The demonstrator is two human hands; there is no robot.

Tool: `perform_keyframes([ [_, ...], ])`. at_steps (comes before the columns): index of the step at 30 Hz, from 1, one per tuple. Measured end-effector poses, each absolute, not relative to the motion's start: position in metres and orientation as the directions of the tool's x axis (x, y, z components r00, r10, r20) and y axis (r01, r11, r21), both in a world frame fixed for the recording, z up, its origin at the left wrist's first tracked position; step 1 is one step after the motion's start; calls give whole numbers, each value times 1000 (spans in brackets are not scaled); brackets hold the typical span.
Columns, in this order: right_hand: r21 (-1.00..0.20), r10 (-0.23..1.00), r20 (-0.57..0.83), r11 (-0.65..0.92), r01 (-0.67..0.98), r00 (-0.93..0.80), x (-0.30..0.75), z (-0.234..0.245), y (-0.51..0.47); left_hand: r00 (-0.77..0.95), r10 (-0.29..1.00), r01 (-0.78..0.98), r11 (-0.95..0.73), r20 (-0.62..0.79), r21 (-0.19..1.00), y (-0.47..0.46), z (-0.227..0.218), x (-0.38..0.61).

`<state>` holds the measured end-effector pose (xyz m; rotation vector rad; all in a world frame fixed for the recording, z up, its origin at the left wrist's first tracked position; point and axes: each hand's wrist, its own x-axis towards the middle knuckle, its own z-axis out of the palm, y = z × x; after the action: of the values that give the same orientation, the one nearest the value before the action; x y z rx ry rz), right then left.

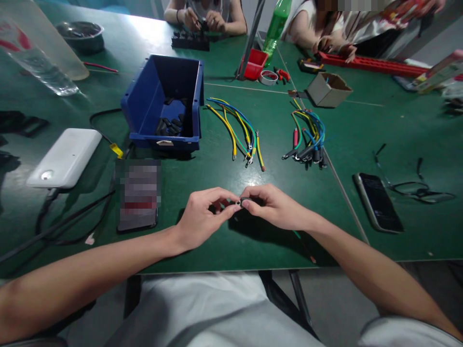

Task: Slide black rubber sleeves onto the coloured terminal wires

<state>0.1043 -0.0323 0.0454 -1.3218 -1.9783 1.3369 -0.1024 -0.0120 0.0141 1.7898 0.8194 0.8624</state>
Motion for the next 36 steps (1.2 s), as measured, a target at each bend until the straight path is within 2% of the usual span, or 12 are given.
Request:
perform_keyframes([
  [6,-812,892,-139,145,565,-430,99,48,-37,554,805,130,-337,214,932,-13,15,-103],
  [9,-678,902,-42,290,675,-429,95,51,-44,589,789,112,-295,175,949,-12,17,-103],
  [12,-502,889,90,429,751,-448,93,51,-51,616,784,85,-166,79,982,-11,19,-103],
  [16,-333,877,131,477,813,-461,92,47,-53,631,775,69,-19,-29,997,-6,18,-100],
  [18,-270,889,126,457,847,-440,92,45,-52,642,766,100,-26,-45,995,-4,17,-99],
  [22,-180,876,167,478,860,-452,92,41,-48,647,763,167,-160,14,973,-2,15,-96],
  [26,-135,840,247,524,841,-484,93,38,-45,560,827,226,-206,46,952,-1,14,-95],
  [31,-100,731,551,538,837,-403,91,40,-49,380,924,231,-120,24,966,7,17,-98],
  [34,-194,689,589,629,753,-424,87,39,-58,267,964,124,-48,13,991,12,21,-98],
  [36,-347,760,513,610,712,-400,85,37,-62,218,976,43,-8,-2,999,12,23,-97],
])
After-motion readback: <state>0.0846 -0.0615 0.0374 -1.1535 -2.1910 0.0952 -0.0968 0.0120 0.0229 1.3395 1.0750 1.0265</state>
